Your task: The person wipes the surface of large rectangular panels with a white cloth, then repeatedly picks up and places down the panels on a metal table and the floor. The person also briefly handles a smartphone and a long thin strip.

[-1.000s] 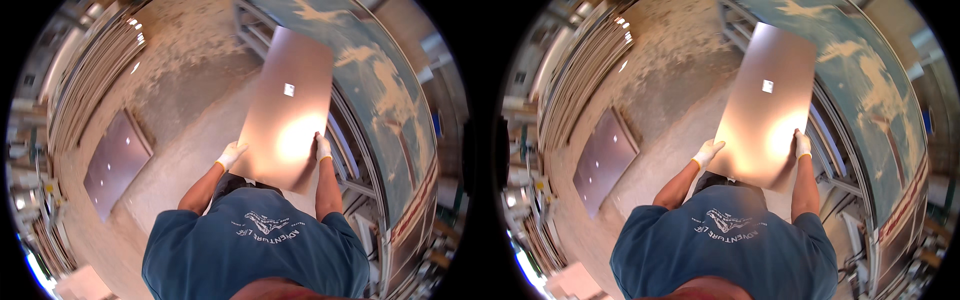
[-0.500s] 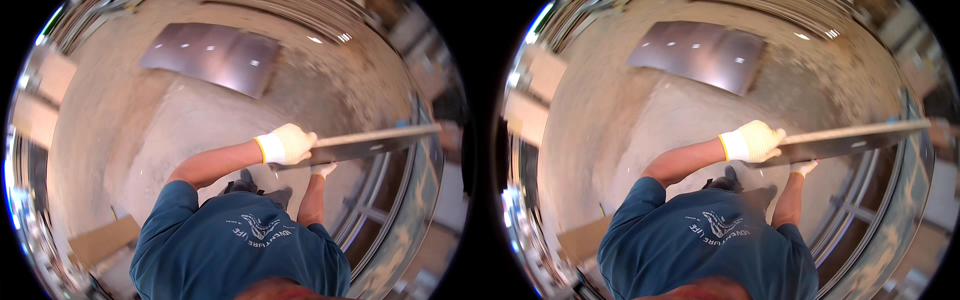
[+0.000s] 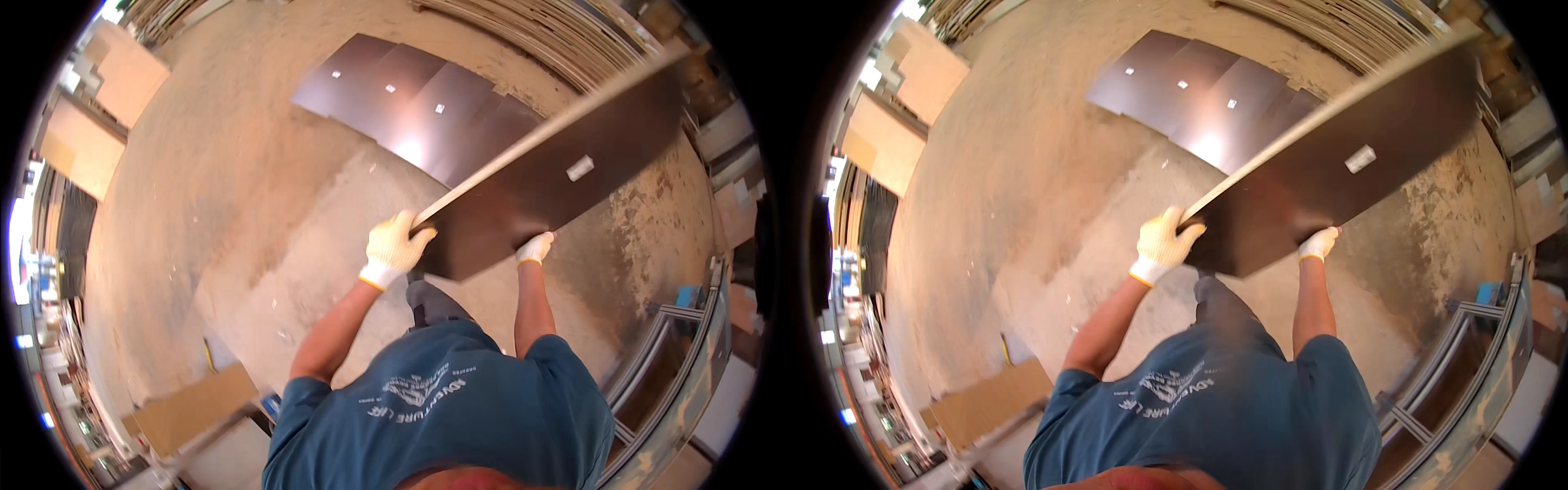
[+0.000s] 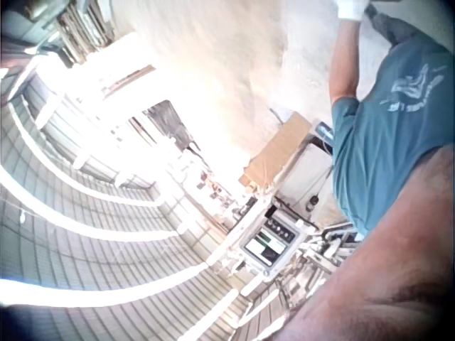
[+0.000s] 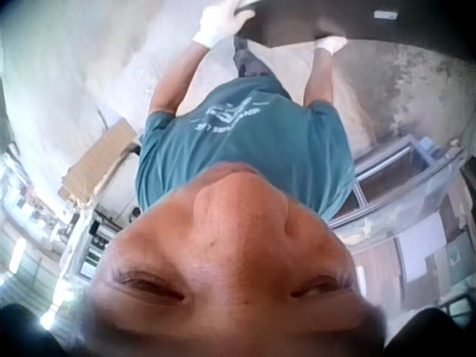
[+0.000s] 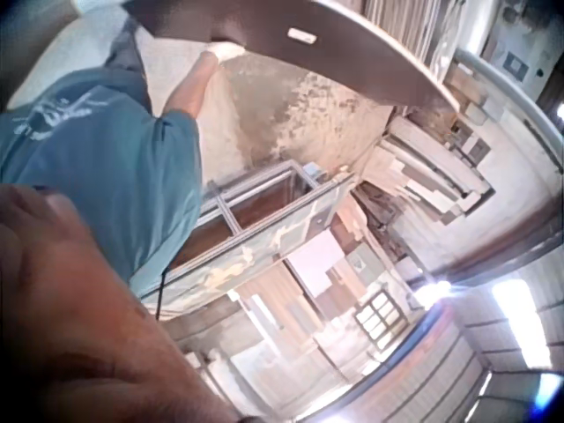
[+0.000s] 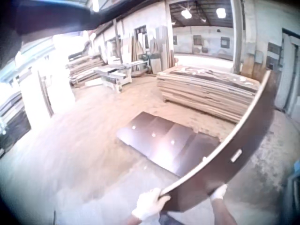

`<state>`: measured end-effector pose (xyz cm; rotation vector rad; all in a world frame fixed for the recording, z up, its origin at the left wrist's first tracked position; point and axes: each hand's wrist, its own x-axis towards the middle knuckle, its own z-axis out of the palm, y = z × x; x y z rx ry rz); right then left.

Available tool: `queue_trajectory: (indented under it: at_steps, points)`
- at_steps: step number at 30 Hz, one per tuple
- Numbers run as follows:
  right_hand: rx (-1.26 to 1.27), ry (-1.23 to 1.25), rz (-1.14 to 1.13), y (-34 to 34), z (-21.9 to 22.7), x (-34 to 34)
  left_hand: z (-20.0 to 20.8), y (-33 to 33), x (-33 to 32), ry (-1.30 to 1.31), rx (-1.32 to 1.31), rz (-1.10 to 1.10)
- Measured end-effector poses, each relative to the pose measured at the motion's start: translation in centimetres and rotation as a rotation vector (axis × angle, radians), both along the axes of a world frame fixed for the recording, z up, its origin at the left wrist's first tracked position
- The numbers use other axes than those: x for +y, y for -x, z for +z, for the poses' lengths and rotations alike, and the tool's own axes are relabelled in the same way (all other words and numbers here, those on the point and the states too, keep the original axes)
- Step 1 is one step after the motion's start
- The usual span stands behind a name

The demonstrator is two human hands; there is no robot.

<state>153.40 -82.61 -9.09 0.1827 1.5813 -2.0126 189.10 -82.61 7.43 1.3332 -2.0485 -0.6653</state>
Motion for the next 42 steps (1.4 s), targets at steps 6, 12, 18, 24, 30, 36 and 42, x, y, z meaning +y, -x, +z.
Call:
queue_trajectory:
  at_steps: [6,12,18,24,30,36,42]
  points:
    - [0.237,-0.614,0.335,-6.0,0.2,-9.7,-4.9,-8.1,-15.0,-0.369,-0.068,0.330]
    - [0.206,-0.601,0.403,-14.7,-3.4,-21.8,-13.8,-17.3,-27.4,-0.650,-0.092,0.380]
    - [0.190,-0.857,0.449,-17.0,-9.3,-28.7,-17.7,-18.2,-36.9,-0.825,-0.046,0.377]
    - [0.018,-0.846,0.373,-11.9,-19.5,-38.6,-30.9,-12.4,-52.3,-0.873,-0.148,0.263]
    - [0.154,-0.985,0.302,-3.6,-33.6,-47.9,-44.0,-2.8,-63.1,-0.827,-0.268,0.154]
    - [0.078,-0.984,0.377,0.1,-42.7,-48.1,-54.4,1.5,-64.0,-0.972,-0.294,0.154]
    - [0.125,-1.416,1.059,-6.6,-42.3,-45.4,-57.9,-0.3,-65.9,-0.902,-0.497,-0.074]
